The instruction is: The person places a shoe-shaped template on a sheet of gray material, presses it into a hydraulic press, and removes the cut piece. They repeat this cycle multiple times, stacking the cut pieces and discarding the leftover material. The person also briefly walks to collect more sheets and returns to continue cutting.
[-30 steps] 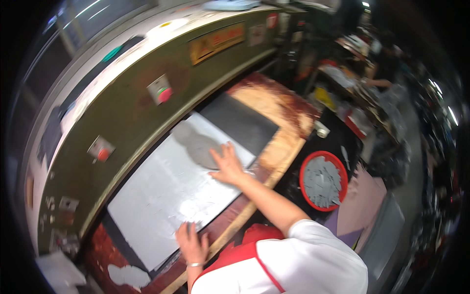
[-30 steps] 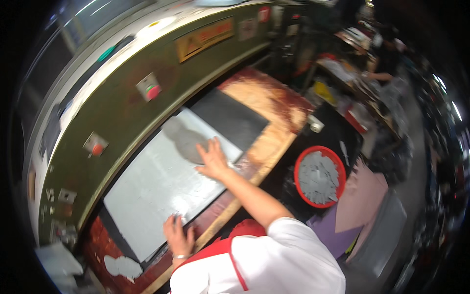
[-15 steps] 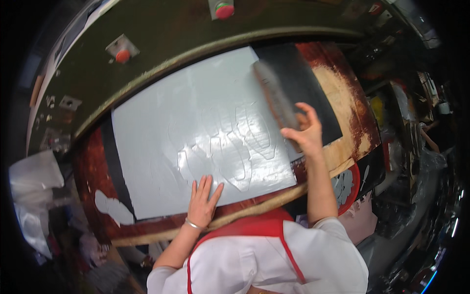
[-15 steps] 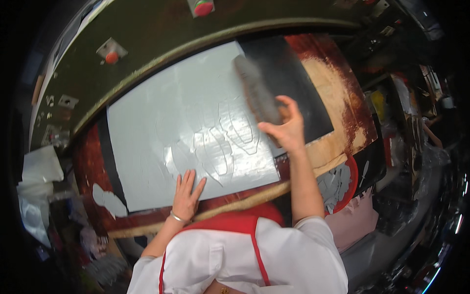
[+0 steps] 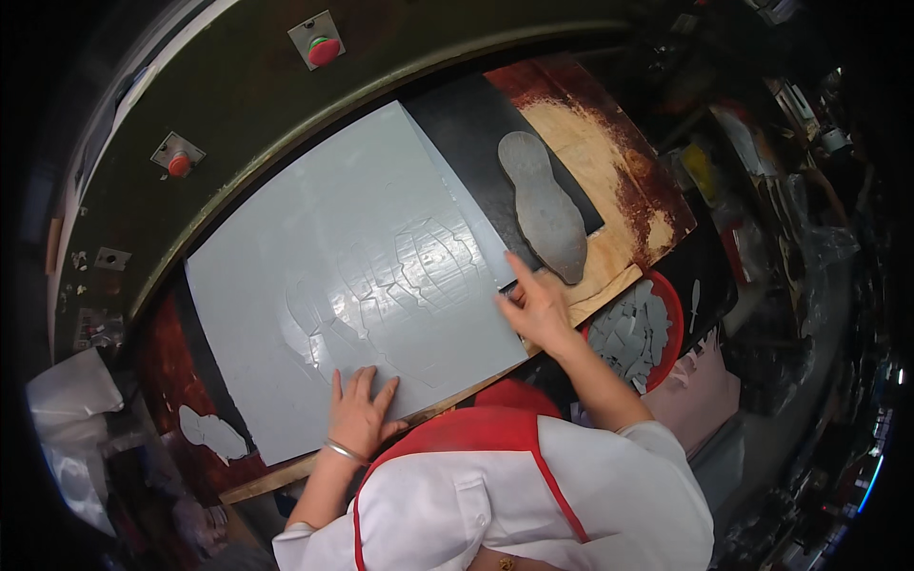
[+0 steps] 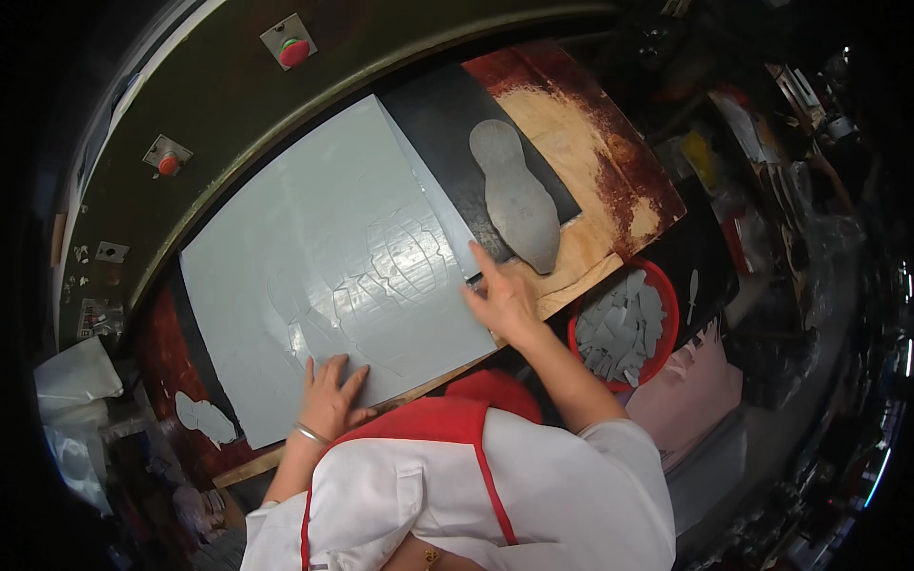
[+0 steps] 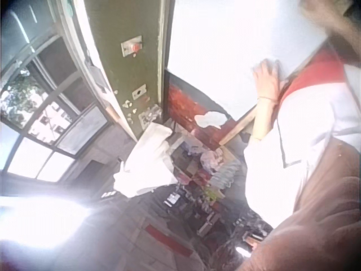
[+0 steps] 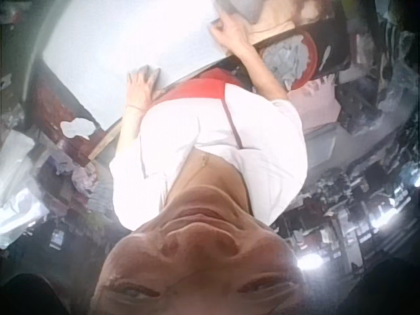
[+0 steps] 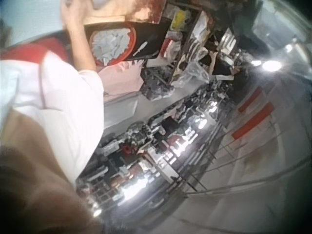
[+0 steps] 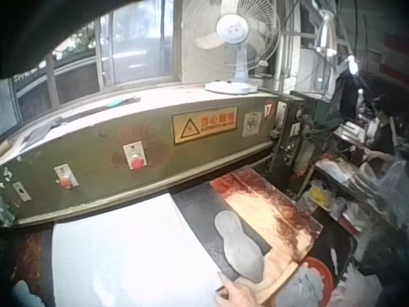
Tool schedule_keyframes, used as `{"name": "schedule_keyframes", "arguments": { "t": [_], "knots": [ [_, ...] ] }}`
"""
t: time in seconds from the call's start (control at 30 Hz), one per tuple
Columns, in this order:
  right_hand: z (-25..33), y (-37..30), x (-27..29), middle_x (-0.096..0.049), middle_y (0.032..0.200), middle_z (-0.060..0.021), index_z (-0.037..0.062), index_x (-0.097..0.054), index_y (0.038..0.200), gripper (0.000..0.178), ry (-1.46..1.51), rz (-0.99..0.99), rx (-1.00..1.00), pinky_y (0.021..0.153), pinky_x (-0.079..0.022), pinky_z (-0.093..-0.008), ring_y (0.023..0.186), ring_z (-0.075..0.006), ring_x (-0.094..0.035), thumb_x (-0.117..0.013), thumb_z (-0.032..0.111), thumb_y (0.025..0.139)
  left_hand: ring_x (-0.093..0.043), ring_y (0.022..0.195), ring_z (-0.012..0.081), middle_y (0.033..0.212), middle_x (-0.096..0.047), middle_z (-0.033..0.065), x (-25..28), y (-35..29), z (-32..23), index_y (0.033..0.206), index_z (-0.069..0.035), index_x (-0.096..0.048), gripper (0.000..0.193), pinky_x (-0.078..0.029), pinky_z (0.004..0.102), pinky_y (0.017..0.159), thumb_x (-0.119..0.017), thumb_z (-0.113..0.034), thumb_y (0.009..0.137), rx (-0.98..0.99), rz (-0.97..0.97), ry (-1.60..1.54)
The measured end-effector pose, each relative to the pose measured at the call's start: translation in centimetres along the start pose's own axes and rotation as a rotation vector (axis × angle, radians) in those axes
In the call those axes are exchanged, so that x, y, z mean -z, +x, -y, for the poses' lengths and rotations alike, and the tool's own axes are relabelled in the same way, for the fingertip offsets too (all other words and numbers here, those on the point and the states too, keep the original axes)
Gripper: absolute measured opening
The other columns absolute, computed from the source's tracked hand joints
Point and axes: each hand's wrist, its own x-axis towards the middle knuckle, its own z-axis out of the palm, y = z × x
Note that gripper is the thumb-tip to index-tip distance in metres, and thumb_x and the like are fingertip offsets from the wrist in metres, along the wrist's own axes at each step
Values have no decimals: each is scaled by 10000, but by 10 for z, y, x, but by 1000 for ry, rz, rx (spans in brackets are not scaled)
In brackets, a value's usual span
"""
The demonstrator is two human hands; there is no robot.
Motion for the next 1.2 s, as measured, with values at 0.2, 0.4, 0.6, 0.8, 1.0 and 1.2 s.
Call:
{"name": "schedule_keyframes", "arguments": {
  "t": [0.2, 0.4, 0.6, 0.8, 1.0, 1.2],
  "knots": [
    [-13, 3, -20, -627, 763, -40, 160, -206, 1514, 853, 1095, 466, -373, 627, -499, -244, 667, -101, -602, -627, -57, 805, -443, 1256, 345, 1309, -503, 157, 21, 96, 5, 1303, -101, -523, 579, -283, 529, 1099, -697, -258, 773, -203, -343, -244],
    [2, 1, -15, -544, 1257, -243, 155, -78, 1528, 863, 1693, 606, -287, 967, -457, -377, 1119, -301, -581, -505, -71, 813, -369, 1337, 359, 1393, -441, 167, 4, 159, -5, 1319, -87, -510, 653, -238, 557, 1120, -609, -44, 675, -402, -431, -287],
    [8, -28, -13, -654, 1068, -129, -38, -513, 1257, 429, 914, 440, -387, 830, -496, -280, 948, -160, -632, -610, -14, 840, -504, 1205, 345, 1172, -590, 198, 5, 179, 7, 1226, -55, -572, 366, -385, 431, 1020, -550, -186, 884, 6, -345, -1001],
    [-6, -58, -7, -686, 938, -81, -47, -654, 1053, 210, 1141, 388, -474, 766, -509, -249, 834, -118, -635, -654, 46, 864, -520, 570, 120, 762, -582, 19, 151, 157, 98, 1027, 10, -576, 294, -431, 278, 505, -557, -275, 958, -295, -1470, -1275],
    [34, -101, -13, -558, 1188, -103, 9, -434, 1297, 455, 1718, 431, -464, 910, -492, -336, 1111, -183, -562, -586, -40, 871, -619, 988, 326, 1133, -632, 159, 94, 105, 69, 1139, -4, -608, 491, -506, 390, 873, -492, 138, 683, -227, -980, -184],
    [71, -120, -65, -555, 1216, -99, 31, -447, 1292, 418, 1734, 356, -623, 932, -476, -370, 1105, -200, -567, -563, -25, 894, -472, 1250, 360, 1291, -518, 188, -18, 70, 25, 1255, -64, -548, 614, -327, 573, 1054, -610, -60, 644, -601, -333, -89]
  ]
}}
